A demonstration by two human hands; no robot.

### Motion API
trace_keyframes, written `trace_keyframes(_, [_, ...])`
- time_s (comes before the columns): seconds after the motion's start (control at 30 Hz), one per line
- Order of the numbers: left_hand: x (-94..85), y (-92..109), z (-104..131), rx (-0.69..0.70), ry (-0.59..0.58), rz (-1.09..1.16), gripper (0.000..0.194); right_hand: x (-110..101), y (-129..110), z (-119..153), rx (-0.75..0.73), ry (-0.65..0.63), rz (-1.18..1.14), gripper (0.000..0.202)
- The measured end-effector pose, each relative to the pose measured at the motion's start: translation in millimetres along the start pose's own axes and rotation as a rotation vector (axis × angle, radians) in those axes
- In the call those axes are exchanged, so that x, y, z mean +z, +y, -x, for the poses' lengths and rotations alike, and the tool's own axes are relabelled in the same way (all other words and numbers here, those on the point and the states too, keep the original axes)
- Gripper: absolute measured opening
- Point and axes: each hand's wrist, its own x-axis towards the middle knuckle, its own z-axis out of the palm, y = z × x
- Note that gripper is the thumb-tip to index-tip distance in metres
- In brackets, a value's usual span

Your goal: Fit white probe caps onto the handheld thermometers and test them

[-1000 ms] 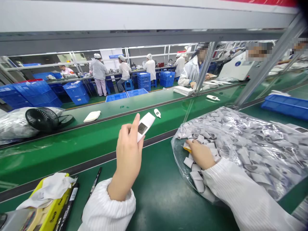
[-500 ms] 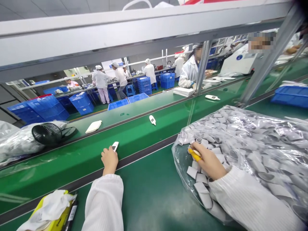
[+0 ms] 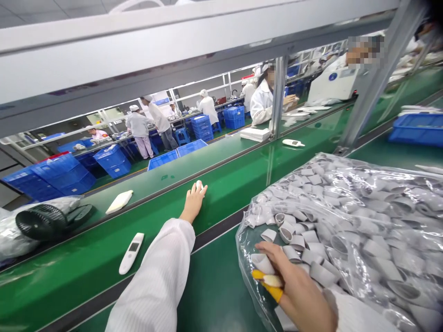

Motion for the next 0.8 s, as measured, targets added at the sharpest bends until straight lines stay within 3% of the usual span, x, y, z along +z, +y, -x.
trace_keyframes(0.1, [9.7,1.4,-20.8,0.007,-0.009,0.083,0.04,-0.1,-5.2,3.6,0.114,-0.041,-0.05,0.033])
trace_keyframes(0.17, [13.3,-3.2,-24.6,-0.046,0.0,0.163,0.037,-2.6,-9.5,4.1,0.097,-0.022,-0.086,0.029])
trace_keyframes(0.27, [12.4,-14.1,-19.1,-0.187,0.045,0.322,0.036,-4.5,-10.8,4.7,0.002,0.011,-0.146,0.043])
trace_keyframes(0.37, [3.4,-22.1,-8.1,-0.348,0.108,0.54,0.036,-1.0,-4.1,4.7,0.032,-0.039,-0.256,0.05])
trace_keyframes(0.47, [-11.4,-19.3,6.4,-0.506,0.174,0.831,0.037,3.0,3.5,0.0,0.116,-0.075,-0.348,0.038])
trace_keyframes(0.57, [-30.7,-4.4,30.4,-0.621,0.207,1.189,0.036,1.3,4.9,-10.3,0.078,-0.016,-0.332,0.029])
trace_keyframes(0.67, [-56.0,15.0,66.2,-0.676,0.197,1.556,0.035,-2.9,1.1,-20.9,0.09,0.032,-0.373,0.03])
trace_keyframes(0.8, [-99.6,36.9,118.9,-0.727,0.237,1.919,0.029,-2.4,-8.2,-27.4,0.283,-0.065,-0.614,0.042])
